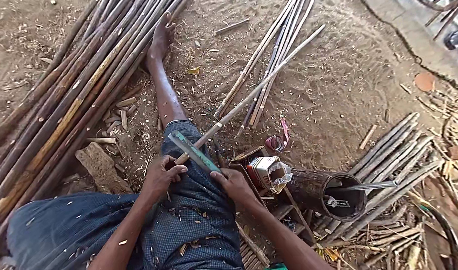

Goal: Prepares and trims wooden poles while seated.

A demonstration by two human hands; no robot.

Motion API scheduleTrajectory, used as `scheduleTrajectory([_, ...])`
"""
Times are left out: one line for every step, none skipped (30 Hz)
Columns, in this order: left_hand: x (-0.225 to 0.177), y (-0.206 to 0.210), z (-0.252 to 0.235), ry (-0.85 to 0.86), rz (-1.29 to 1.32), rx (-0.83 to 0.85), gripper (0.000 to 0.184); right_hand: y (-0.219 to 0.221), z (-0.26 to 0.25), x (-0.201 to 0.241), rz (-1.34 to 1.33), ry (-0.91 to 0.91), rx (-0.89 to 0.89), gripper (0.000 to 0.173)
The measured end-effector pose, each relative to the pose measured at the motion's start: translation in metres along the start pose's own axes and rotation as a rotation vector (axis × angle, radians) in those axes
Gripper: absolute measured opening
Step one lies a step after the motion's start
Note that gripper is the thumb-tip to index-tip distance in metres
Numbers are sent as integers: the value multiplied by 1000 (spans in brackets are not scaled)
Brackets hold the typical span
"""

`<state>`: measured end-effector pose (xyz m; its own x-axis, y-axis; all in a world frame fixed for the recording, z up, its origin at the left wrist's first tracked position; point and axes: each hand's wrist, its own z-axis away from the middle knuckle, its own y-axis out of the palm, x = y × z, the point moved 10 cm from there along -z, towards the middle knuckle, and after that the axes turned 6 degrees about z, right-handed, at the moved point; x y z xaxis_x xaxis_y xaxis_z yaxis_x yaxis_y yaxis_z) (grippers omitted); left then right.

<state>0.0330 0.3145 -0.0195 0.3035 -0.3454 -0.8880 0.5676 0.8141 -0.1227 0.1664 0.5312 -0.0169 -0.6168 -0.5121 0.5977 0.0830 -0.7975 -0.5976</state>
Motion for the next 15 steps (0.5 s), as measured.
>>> scheduleTrajectory([2,0,-2,-8,-8,15,21,-8,-9,-11,-71,39,-15,48])
scheduleTrajectory([2,0,-4,-12,-29,21,22,-17,-16,-21,-167,75,-50,49])
scheduleTrajectory([2,-1,-5,-14,-51,18,23,-22,-19,-27,-251,94,-81,50])
scheduleTrajectory([2,-3,-5,-19,-65,15,24,-20,-16,-28,-269,91,-78,52])
scheduleTrajectory([1,-4,-5,-24,-57,15,24,-12,-6,-19,-200,49,-25,54])
scheduleTrajectory([1,-4,-5,-27,-30,21,22,-2,1,-1,-93,-18,33,50])
scheduleTrajectory([2,-3,-5,-26,15,33,19,7,4,11,-10,-65,77,47])
scheduleTrajectory([2,-1,-6,-26,53,48,18,10,2,10,-1,-65,90,47])
scheduleTrajectory([2,0,-8,-23,66,58,18,3,-6,2,-75,-39,62,48])
scheduleTrajectory([0,0,-9,-13,64,57,19,-9,-16,-11,-219,21,10,48])
scheduleTrajectory([-2,-1,-9,3,29,53,19,-23,-24,-25,-370,97,-61,48])
scheduleTrajectory([-4,-3,-8,27,-34,49,19,-33,-29,-38,-500,175,-134,48])
scheduleTrajectory([-6,-5,-6,55,-100,47,23,-39,-28,-47,-566,234,-188,48])
scheduleTrajectory([-8,-6,-4,83,-142,47,30,-41,-24,-51,-554,251,-217,49])
scheduleTrajectory([-10,-3,-4,112,-154,53,36,-37,-15,-47,-442,213,-197,53])
